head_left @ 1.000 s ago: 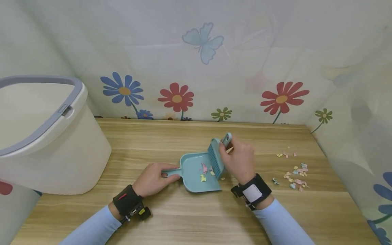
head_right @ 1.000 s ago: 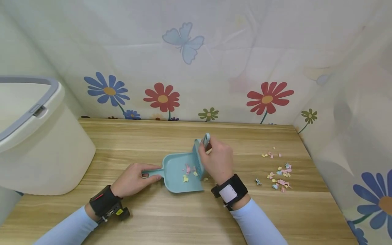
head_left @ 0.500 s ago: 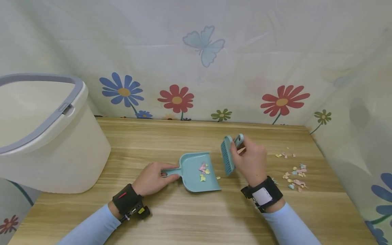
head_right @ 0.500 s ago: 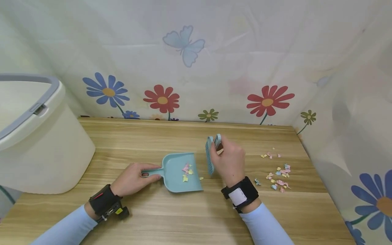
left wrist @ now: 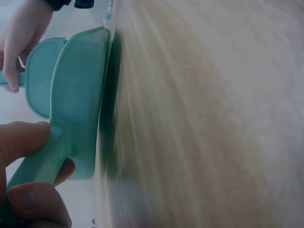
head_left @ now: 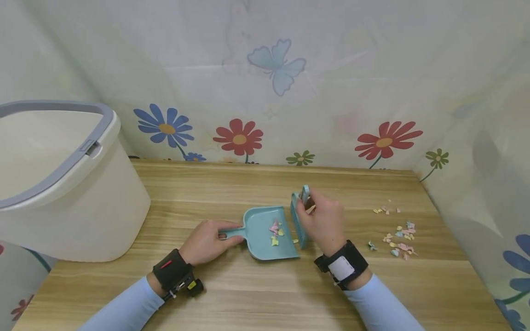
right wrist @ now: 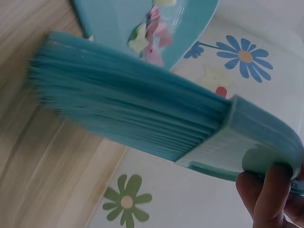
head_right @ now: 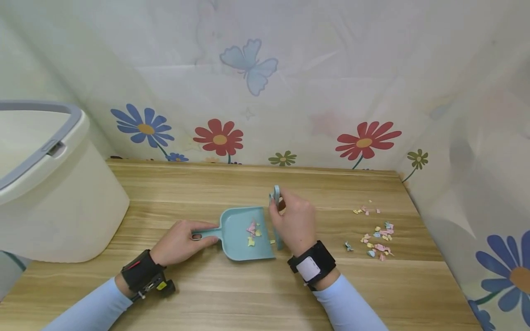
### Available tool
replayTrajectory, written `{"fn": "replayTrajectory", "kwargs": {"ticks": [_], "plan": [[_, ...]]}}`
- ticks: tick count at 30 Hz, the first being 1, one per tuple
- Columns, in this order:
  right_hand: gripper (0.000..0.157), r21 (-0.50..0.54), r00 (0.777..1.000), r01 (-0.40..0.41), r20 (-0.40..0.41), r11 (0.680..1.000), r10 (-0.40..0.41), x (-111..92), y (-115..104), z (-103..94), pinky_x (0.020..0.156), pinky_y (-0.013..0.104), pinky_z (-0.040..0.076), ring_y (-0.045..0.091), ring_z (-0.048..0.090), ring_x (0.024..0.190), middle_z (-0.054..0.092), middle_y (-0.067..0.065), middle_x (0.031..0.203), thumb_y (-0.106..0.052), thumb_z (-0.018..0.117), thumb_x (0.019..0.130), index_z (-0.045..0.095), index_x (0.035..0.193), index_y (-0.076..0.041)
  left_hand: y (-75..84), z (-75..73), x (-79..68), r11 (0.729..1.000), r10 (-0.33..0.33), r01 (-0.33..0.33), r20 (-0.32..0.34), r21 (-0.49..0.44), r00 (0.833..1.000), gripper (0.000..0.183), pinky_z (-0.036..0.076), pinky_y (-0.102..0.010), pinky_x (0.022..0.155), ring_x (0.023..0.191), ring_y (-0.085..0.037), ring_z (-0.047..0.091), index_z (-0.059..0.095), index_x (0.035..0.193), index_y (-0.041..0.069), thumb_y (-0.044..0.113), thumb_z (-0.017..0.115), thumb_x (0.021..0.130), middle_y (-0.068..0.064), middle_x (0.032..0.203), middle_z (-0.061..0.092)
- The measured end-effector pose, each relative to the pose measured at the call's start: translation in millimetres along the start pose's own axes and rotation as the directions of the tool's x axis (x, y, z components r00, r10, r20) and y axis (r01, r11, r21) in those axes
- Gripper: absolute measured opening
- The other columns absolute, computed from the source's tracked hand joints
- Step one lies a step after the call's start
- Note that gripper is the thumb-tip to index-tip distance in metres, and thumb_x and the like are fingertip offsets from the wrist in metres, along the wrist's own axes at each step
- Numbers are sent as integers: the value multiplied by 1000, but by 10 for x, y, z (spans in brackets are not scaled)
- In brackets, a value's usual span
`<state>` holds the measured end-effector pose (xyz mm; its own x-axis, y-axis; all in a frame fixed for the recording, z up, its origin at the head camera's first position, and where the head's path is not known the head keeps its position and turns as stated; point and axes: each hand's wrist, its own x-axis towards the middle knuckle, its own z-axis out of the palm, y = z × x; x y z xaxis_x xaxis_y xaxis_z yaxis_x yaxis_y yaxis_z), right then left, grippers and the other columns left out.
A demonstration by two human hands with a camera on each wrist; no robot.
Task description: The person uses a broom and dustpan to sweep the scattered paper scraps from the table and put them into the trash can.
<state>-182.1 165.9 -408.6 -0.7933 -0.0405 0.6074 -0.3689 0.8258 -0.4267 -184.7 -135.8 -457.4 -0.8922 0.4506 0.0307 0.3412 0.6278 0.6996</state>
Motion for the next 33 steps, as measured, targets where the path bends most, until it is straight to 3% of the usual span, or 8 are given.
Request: {"fn": "replayTrajectory", "kwargs": {"ticks": [8,19,25,33], "plan": [[9,225,990,-73,-100,972,97,-14,-52,-11,48,16,44,14,62,54,76,9,77,-9,76,91,74,96,-2,10,6,-33,1000,15,-15,-3,-6,1000,40,57,-38,92,108,-7,68,76,126,21,44,75,95,4,124,75],[10,223,981,-102,-139,969,135,-55,21,-128,49,13,44,13,59,52,75,10,77,-9,75,92,75,98,-1,-18,18,-74,1000,-9,9,1,-10,1000,38,55,-32,89,103,-6,67,76,127,23,43,75,95,5,125,75],[10,242,975,-138,-138,960,175,-183,129,-215,50,12,44,5,57,52,75,11,77,-6,75,91,75,99,1,-61,58,-82,1000,-10,11,5,-19,1000,37,55,-32,90,100,-5,66,76,127,23,42,75,95,6,125,75],[5,355,944,-265,-92,896,316,-479,323,-394,50,14,46,0,59,56,75,14,84,-3,71,95,74,97,-1,-96,104,-94,999,5,-5,3,-36,1000,37,53,-27,87,99,-6,64,75,128,22,39,75,95,5,126,74]]}}
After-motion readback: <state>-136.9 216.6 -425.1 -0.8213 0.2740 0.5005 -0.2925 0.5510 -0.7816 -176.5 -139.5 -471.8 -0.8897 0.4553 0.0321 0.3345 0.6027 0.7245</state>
